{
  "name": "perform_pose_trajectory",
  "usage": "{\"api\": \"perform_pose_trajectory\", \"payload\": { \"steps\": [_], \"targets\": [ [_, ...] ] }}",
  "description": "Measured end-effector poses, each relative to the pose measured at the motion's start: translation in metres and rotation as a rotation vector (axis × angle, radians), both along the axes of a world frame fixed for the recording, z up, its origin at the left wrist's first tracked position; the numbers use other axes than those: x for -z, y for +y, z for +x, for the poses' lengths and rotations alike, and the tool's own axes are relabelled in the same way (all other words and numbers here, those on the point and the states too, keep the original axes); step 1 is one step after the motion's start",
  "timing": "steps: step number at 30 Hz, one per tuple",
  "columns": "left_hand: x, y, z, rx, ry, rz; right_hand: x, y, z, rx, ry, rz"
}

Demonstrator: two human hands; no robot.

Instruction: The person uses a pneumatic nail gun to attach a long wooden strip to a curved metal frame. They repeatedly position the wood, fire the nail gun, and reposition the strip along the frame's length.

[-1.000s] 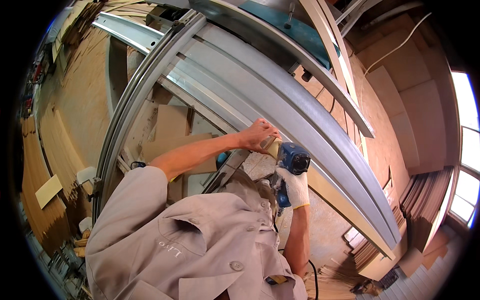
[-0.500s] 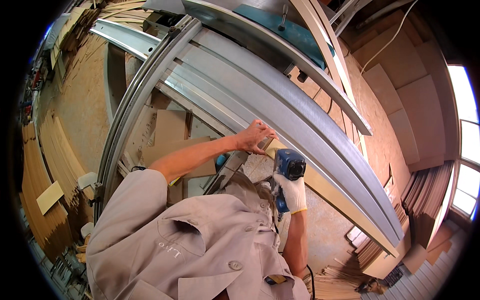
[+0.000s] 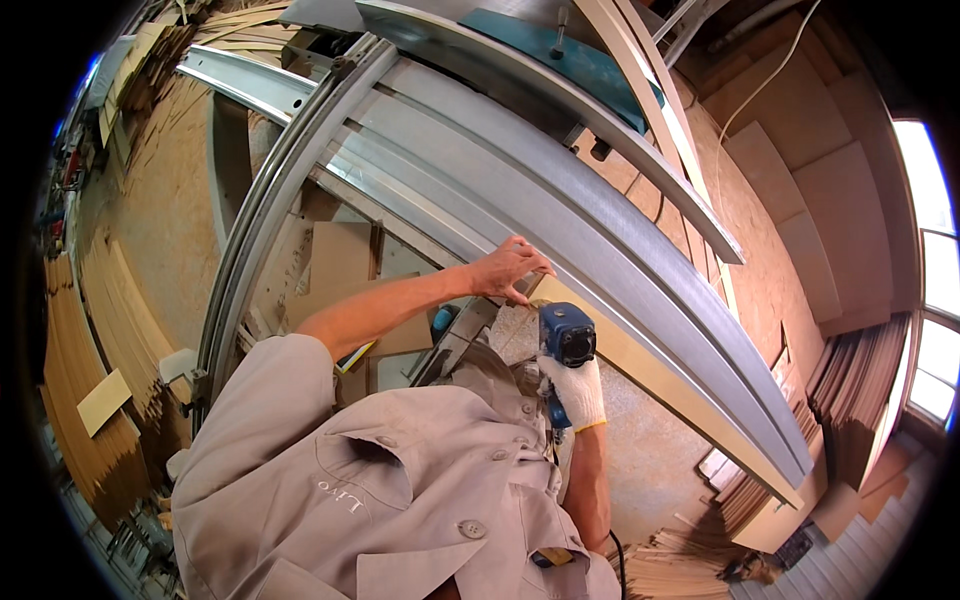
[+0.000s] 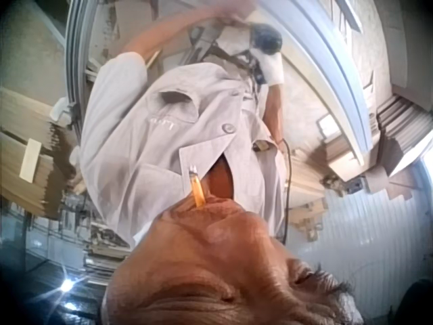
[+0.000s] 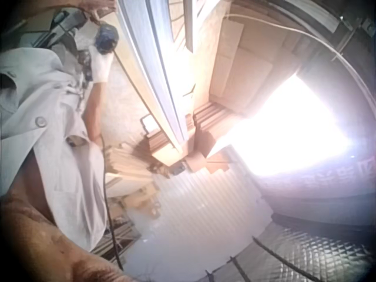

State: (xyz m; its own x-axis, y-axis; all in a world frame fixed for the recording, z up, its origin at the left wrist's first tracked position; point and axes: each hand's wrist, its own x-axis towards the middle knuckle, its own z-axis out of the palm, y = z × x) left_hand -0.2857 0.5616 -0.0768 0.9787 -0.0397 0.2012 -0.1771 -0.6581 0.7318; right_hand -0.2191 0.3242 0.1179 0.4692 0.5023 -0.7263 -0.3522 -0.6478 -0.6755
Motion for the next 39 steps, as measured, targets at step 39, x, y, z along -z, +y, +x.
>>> {"api": "perform_pose_trajectory", "payload": {
  "steps": [39],
  "targets": [
    [-0.040,-0.002,-0.005,-0.053,0.084,0.095,0.017,-0.108,0.059,0.214,-0.293,-0.013]
  ]
}}
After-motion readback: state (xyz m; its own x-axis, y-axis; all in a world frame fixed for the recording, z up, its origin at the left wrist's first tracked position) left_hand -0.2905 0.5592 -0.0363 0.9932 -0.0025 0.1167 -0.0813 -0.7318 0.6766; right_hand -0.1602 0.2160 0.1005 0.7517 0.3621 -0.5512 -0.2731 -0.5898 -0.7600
